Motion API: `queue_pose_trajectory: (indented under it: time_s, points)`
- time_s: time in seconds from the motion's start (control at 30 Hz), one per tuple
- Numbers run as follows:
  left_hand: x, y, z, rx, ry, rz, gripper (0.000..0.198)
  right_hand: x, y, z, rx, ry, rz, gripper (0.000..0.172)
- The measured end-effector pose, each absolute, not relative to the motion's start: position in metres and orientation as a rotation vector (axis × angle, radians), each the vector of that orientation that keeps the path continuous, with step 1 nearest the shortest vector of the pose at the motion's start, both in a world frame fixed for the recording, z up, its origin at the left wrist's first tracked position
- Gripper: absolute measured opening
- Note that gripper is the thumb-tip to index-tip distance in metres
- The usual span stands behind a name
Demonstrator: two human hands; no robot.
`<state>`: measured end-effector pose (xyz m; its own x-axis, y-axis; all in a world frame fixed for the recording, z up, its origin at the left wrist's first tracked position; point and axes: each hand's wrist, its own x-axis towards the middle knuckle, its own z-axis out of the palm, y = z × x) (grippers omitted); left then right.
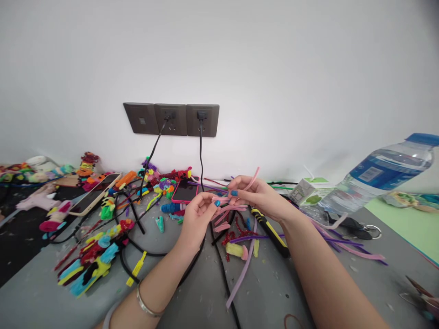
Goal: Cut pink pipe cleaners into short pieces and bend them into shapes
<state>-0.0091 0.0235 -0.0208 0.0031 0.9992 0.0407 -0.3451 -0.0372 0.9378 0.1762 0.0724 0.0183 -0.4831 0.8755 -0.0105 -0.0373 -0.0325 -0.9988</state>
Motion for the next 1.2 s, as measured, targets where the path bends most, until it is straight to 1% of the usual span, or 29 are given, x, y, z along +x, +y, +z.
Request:
queue_pose_trajectory:
  time_s: [0.33,0.47,0.73,0.9,1.2]
  points:
    - [-0.0116,0.0244,-0.0215,1.085,0.962,1.391,0.020,0.1731,0.0699,0.0207,-0.925,-1.499,1.683,0.030]
    - [-0.0112,0.0248,-0.0223,1.064,0.968,1.391,0.020,0.1737,0.0703,0.0206,-0.931,-1.496,1.685,0.031]
    - [-0.0117,0.0255,-0.0242,1.136,0.910,1.451,0.016,0.1742,0.0697,0.0212,-0.937,-1.546,1.692,0.029]
    - [-0.0120,0.0248,-0.0221,1.192,0.890,1.480,0.019,0.1755,0.0699,0.0210,-0.937,-1.571,1.704,0.029]
    - [-0.0133,0.0245,-0.0239,1.251,0.883,1.473,0.014,0.1770,0.0715,0.0207,-0.942,-1.598,1.728,0.029]
